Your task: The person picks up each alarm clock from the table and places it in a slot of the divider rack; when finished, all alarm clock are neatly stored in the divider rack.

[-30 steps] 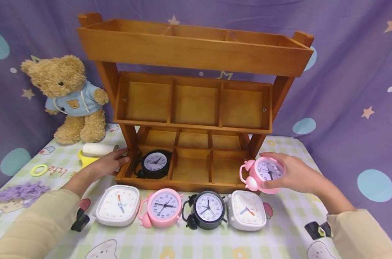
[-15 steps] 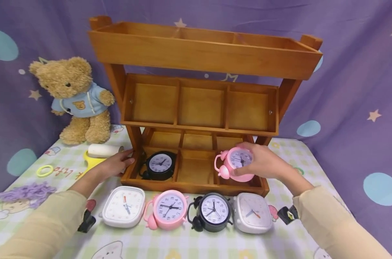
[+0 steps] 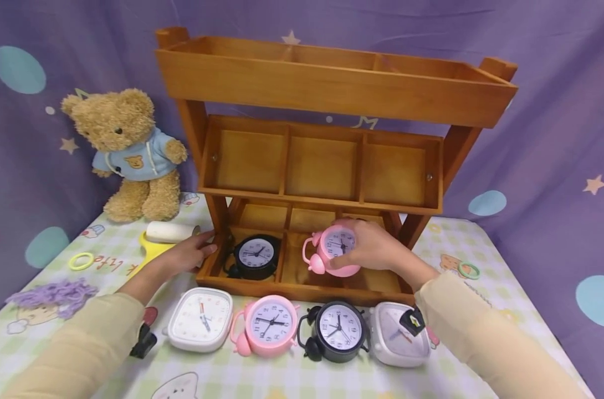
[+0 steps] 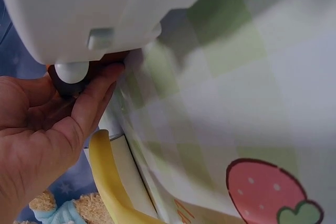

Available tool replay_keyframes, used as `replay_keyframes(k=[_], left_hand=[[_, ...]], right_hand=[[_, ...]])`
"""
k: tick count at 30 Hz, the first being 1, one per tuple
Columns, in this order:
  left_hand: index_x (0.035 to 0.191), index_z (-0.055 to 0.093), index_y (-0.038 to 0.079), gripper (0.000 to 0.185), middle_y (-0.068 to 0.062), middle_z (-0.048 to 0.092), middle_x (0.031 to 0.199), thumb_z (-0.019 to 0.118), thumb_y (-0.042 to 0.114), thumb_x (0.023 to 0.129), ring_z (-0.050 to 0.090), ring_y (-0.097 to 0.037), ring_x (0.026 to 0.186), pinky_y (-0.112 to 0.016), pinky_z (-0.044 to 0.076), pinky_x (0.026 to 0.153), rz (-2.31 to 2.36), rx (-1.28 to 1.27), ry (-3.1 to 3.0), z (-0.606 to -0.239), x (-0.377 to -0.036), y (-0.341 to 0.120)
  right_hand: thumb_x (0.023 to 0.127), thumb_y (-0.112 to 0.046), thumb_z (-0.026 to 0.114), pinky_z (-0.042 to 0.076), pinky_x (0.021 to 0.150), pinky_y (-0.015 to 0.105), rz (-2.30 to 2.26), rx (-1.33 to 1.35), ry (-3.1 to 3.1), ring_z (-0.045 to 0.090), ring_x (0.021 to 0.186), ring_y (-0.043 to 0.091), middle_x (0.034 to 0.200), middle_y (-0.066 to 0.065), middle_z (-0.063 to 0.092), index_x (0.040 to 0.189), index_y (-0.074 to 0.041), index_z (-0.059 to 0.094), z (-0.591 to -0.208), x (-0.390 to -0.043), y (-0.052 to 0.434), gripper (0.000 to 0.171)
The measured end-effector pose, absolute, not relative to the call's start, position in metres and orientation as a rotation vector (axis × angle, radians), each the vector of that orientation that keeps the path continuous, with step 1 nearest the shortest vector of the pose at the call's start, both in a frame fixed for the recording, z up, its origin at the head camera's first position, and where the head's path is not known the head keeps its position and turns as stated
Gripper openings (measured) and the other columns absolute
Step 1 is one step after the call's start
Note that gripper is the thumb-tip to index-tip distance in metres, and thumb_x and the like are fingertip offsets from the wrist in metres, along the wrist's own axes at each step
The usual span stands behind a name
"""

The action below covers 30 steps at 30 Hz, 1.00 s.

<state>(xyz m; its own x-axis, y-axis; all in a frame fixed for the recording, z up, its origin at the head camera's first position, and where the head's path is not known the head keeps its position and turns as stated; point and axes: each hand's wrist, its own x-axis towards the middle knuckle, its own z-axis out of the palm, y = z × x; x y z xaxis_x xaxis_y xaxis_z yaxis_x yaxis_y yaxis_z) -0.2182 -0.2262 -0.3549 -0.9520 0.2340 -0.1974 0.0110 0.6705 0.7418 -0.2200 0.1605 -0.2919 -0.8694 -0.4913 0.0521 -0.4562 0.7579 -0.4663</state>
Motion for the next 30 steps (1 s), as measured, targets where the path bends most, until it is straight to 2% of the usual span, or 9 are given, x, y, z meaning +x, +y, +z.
replay_keyframes(k=[7,13,16,23,27,30], left_hand=[[0.155,0.018,-0.013,0.055,-0.044,0.017,0.155,0.039,0.008,0.109,0.052,-0.05,0.123,-0.05,0.057,0.087,1.139,0.201,2.627,-0.353,-0.217,-0.224],[0.155,0.018,-0.013,0.055,-0.043,0.019,0.155,0.039,0.008,0.109,0.053,-0.051,0.124,-0.05,0.056,0.089,1.132,0.208,2.63,-0.353,-0.217,-0.224],[0.155,0.019,-0.013,0.055,-0.042,0.018,0.156,0.04,0.008,0.108,0.047,-0.052,0.13,-0.052,0.053,0.095,1.118,0.215,2.646,-0.353,-0.217,-0.225],[0.155,0.019,-0.013,0.055,-0.042,0.019,0.155,0.04,0.007,0.108,0.052,-0.05,0.124,-0.048,0.058,0.086,1.136,0.212,2.638,-0.353,-0.217,-0.224],[0.155,0.019,-0.013,0.055,-0.043,0.014,0.156,0.04,0.007,0.108,0.047,-0.052,0.129,-0.049,0.058,0.087,1.138,0.207,2.635,-0.353,-0.216,-0.225],[0.155,0.018,-0.013,0.055,-0.043,0.013,0.156,0.039,0.008,0.108,0.047,-0.052,0.13,-0.05,0.058,0.087,1.15,0.193,2.624,-0.353,-0.216,-0.225]], right_hand=[[0.072,-0.04,0.091,0.052,0.086,0.043,-0.761,-0.811,2.818,0.062,0.097,0.023,0.107,0.0,0.07,0.126,-0.013,0.067,-0.301,-0.229,0.143,0.065],[0.074,-0.042,0.09,0.053,0.088,0.047,-0.716,-0.76,2.792,0.063,0.101,0.026,0.112,0.004,0.07,0.131,-0.012,0.063,-0.31,-0.236,0.129,0.069],[0.073,-0.042,0.09,0.054,0.088,0.047,-0.709,-0.731,2.784,0.063,0.102,0.027,0.111,0.006,0.07,0.132,-0.01,0.062,-0.315,-0.239,0.124,0.072],[0.073,-0.037,0.091,0.054,0.091,0.047,-0.7,-0.662,2.758,0.063,0.104,0.028,0.114,0.007,0.069,0.132,-0.008,0.06,-0.323,-0.245,0.116,0.073],[0.073,-0.035,0.091,0.055,0.091,0.047,-0.694,-0.642,2.737,0.062,0.104,0.027,0.115,0.007,0.068,0.132,-0.007,0.06,-0.328,-0.247,0.11,0.072],[0.072,-0.034,0.091,0.055,0.087,0.043,-0.684,-0.659,2.727,0.062,0.099,0.025,0.108,0.006,0.068,0.128,-0.007,0.061,-0.333,-0.248,0.107,0.069]])
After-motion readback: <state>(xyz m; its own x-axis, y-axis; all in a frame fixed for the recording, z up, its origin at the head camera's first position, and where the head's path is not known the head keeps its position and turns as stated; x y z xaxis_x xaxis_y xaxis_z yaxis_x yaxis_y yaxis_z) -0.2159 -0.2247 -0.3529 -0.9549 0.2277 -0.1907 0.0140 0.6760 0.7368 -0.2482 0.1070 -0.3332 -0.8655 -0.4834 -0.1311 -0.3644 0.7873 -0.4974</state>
